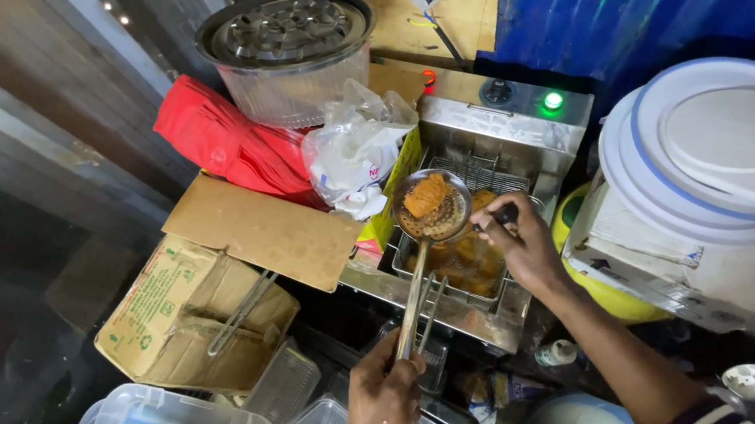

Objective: Stirring and inspecting food items as they cook in a deep fryer using a metal skimmer

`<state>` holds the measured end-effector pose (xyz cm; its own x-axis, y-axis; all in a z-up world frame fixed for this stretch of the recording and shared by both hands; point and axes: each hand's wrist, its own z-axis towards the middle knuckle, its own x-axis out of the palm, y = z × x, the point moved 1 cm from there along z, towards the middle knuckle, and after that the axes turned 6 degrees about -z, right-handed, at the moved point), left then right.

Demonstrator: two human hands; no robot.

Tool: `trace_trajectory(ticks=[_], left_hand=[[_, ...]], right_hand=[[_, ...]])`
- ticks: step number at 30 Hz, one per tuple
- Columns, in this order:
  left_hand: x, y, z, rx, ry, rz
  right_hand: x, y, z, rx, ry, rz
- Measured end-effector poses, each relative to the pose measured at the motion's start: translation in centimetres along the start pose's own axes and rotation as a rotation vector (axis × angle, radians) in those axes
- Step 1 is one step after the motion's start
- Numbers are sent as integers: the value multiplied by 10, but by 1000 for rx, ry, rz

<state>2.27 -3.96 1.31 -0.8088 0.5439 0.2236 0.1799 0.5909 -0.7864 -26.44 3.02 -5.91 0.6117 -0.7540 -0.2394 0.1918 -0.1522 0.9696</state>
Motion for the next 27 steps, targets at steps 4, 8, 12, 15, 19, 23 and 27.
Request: trace_trajectory(ticks=[4, 8, 12, 15, 19, 23, 27], left_hand=[[-2, 3, 0, 6, 9, 11], [0, -2, -1, -4, 10, -15], [0, 6, 7, -7, 15, -16], [2, 7, 7, -3, 5, -84], [7, 7, 0, -5, -23, -57], [16, -8, -13, -55, -38, -3], [9, 12, -11, 52, -1, 45]], right_hand=[[2, -21, -1, -12, 42, -58], [2, -48, 5, -71, 33, 79], [-1, -42, -4, -27, 51, -126], [0, -43, -4, -36, 55, -34], [-5, -45, -10, 14, 90, -43], [-18, -42, -14, -10, -20, 149], [-41, -27, -32, -15, -109, 293]])
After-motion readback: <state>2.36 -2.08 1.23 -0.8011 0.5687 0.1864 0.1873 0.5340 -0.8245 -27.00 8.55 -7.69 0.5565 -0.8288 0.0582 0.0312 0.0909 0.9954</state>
